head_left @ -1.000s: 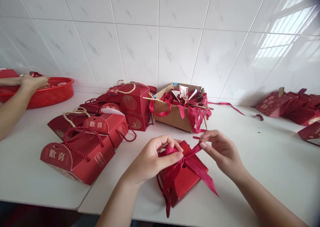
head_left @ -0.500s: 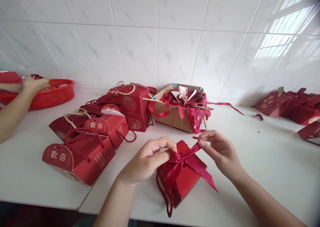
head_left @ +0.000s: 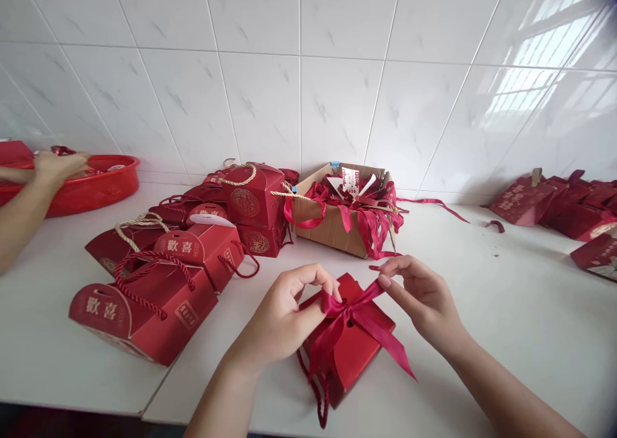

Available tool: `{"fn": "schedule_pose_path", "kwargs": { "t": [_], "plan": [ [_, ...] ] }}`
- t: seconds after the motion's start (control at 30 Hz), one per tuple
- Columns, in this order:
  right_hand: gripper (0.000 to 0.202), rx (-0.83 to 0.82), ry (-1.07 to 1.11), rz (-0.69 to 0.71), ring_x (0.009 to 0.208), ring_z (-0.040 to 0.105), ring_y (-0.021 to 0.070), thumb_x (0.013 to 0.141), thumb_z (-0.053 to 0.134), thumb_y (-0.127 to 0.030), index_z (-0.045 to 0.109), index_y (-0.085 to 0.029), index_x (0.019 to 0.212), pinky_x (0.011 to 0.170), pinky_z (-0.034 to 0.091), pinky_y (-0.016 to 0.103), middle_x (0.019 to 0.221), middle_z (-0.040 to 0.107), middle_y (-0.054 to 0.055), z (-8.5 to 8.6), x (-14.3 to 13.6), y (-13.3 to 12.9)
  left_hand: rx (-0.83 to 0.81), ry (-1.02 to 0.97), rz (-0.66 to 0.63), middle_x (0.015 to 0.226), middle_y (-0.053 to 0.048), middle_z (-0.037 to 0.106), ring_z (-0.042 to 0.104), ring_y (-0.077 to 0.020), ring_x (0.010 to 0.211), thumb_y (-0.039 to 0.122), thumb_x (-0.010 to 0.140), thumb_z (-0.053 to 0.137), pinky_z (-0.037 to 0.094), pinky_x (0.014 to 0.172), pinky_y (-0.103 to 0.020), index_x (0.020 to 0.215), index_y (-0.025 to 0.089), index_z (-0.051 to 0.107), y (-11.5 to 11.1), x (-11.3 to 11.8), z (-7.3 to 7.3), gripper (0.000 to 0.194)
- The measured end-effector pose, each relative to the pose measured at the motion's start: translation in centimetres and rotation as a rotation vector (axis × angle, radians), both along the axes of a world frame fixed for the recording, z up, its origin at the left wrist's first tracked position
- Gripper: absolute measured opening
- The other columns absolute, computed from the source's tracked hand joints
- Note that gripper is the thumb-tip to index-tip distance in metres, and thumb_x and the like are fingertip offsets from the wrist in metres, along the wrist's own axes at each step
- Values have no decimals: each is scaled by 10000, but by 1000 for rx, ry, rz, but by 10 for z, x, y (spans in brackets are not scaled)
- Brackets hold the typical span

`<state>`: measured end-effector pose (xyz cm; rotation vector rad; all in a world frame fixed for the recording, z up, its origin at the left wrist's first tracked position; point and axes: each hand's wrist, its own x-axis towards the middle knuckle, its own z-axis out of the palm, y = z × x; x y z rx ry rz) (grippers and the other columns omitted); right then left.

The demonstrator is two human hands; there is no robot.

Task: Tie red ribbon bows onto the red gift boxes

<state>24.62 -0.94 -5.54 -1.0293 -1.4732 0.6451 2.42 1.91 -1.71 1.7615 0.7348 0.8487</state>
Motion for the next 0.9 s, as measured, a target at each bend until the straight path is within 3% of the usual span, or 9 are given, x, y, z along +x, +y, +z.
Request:
{"fn": "schedule_pose_path", "kwargs": {
  "t": [0.13, 0.33, 0.5, 0.67, 0.77, 0.9],
  "plan": [
    [33, -5, -6, -2, 793, 558, 135, 867, 619, -271, 612, -266, 900, 718, 467, 263, 803, 581, -11, 0, 0, -1, -110, -2, -16, 722, 46, 464, 428, -88, 646, 106, 840, 422, 358, 617, -209, 781, 202, 501, -1, 1, 1, 138],
    [28, -6, -3, -11, 805, 553, 139, 865, 621, -282, 612, -268, 887, 730, 465, 269, 808, 585, -8, 1, 0, 0, -223, -138, -101, 752, 23, 504, 435, -98, 686, 162, 857, 408, 332, 652, -229, 893, 187, 547, 7, 3, -3, 146],
    [34, -26, 14, 3, 807, 550, 145, 874, 609, -297, 610, -267, 889, 742, 463, 285, 809, 576, -4, 1, 1, -1, -222, -248, -100, 699, 38, 429, 359, -88, 626, 260, 877, 463, 297, 606, -228, 844, 184, 541, 14, 0, -10, 114],
    [71, -42, -4, 25, 810, 548, 158, 899, 565, -329, 597, -279, 938, 742, 461, 314, 838, 557, 5, 0, 3, 0, -110, -138, -57, 767, 34, 475, 433, -89, 708, 239, 849, 593, 337, 644, -212, 838, 199, 560, 10, -4, -6, 54],
    [137, 2, -116, 21, 947, 545, 194, 932, 494, -359, 590, -291, 1002, 822, 450, 365, 966, 551, 36, 9, 4, 2, -91, -116, -39, 763, 32, 522, 479, -90, 709, 256, 843, 623, 364, 654, -214, 843, 205, 587, 10, -4, -4, 62],
    [121, 26, -458, 116, 1188, 436, 239, 886, 573, -346, 645, -299, 972, 992, 370, 430, 1207, 488, 53, 33, -1, 1, -106, -160, -10, 734, 36, 520, 472, -81, 680, 300, 852, 618, 364, 635, -202, 829, 200, 595, 12, -4, -4, 105]
  ]
}}
